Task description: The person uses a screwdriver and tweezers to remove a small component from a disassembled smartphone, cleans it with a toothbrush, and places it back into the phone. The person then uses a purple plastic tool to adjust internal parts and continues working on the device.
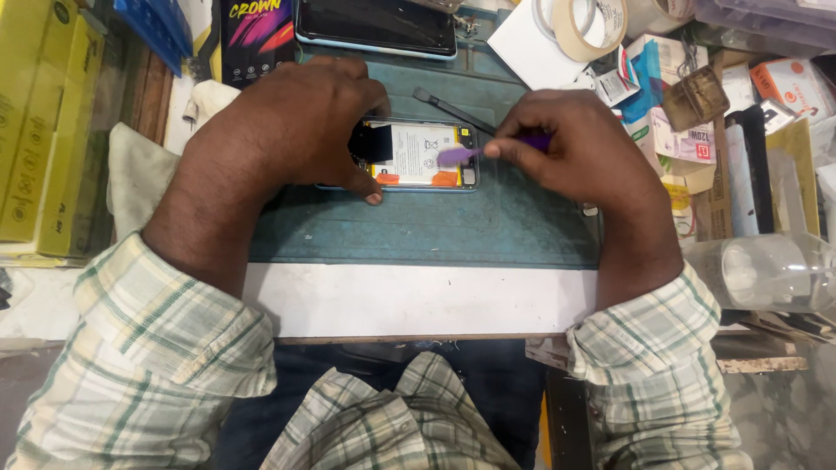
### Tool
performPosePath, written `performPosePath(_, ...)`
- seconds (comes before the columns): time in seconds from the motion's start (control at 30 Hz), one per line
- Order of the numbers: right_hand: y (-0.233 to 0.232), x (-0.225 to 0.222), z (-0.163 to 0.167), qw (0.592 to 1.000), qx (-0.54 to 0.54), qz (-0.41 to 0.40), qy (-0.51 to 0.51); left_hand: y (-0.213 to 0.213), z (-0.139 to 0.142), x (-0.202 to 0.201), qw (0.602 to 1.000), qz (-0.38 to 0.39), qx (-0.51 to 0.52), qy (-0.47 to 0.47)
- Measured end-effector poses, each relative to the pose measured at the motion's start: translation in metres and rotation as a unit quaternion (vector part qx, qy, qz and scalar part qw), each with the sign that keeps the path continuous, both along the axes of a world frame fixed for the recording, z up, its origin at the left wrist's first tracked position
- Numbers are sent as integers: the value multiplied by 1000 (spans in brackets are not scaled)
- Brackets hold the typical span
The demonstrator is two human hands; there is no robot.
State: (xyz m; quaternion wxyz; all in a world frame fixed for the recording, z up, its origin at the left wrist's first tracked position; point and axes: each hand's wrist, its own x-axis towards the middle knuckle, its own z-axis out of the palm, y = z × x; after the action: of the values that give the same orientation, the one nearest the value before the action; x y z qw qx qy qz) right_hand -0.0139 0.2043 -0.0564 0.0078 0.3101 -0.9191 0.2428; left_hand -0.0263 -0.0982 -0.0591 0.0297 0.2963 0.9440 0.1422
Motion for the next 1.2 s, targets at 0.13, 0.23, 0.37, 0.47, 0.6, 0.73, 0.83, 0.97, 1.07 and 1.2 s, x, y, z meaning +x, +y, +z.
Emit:
performPosePath(0.13,0,-1,0,1000,29,-9,9,0,1,0,1000,-3,5,-11)
performPosePath(0.23,1,-3,2,995,49,-81,21,0,2,-1,1000,-1,5,-5)
performPosePath(0.37,-1,-2,0,996,40,-75,34,1,2,-1,1000,7,-4,-17)
performPosePath(0.47,-3,-1,-2,993,33,-106,51,1,2,-2,1000,-2,3,-6)
performPosePath(0.6,-5,-2,-2,992,28,-110,56,1,2,-2,1000,-2,-5,-12)
performPosePath(0.73,-11,0,-6,992,12,-105,62,1,3,-2,1000,-19,-2,-8)
performPosePath(0.83,-14,1,-9,993,18,-95,74,5,2,-2,1000,-3,-20,-20)
performPosePath(0.97,-6,-1,2,991,28,-126,31,4,2,-1,1000,-5,-13,-18)
performPosePath(1.07,-6,0,5,988,49,-146,33,3,2,-3,1000,-14,-7,-17)
performPosePath(1.2,-20,3,-6,990,35,-119,66,2,3,-3,1000,-23,4,-13)
